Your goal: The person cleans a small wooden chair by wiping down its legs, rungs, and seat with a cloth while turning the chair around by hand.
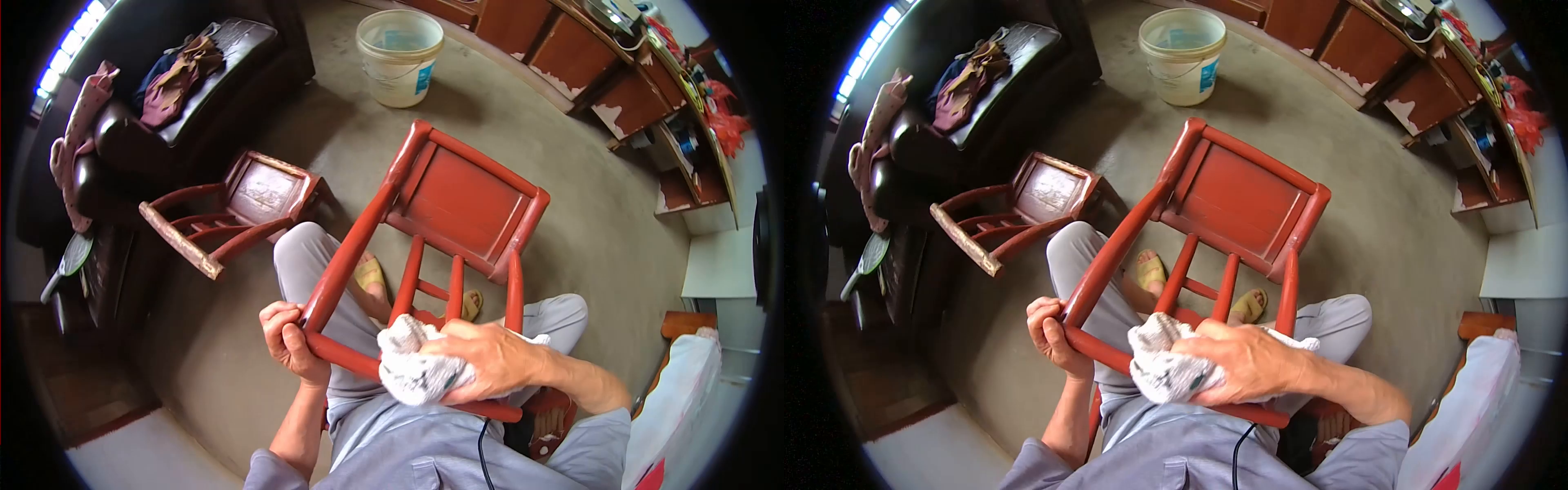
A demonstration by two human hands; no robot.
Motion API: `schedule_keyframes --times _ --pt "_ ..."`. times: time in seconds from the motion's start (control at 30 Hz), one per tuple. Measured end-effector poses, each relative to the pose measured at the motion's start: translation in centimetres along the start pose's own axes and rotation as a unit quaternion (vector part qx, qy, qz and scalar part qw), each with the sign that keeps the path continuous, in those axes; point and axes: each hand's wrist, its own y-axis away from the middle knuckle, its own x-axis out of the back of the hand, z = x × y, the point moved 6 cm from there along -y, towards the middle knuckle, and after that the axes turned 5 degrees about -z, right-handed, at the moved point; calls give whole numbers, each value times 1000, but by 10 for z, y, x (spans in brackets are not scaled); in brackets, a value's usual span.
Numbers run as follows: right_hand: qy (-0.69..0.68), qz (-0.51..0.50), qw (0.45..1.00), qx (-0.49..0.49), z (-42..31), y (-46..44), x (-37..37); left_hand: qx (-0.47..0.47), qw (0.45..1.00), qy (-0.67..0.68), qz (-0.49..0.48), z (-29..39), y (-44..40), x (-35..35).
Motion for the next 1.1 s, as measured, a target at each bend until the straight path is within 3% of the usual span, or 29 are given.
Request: schedule_keyframes --times 0.23,0.37,0.5,0.57,0.77,0.9,0.97,1.1 --pt "141 98 980 -104 113 -6 37 -10 1000 -1 5 -1 4 3" --pt "186 135 939 -256 170 -29 54 -12 1000 0 8 -2 5 3" --pt "222 134 927 -272 178 -50 56 -7 1000 2 5 -2 4 3" --pt "248 123 922 -270 171 -58 51 -4 1000 9 7 -2 6 4" --pt "66 236 969 -2 40 -105 43 0 1000 10 8 -6 11 7" --pt "103 205 962 150 -7 -157 29 -6 1000 -31 2 -3 10 9" --pt "106 181 969 131 -2 -170 41 8 999 -40 -4 -1 13 12" --pt "269 216 938 18 72 -199 79 18 999 -45 4 -1 21 14"
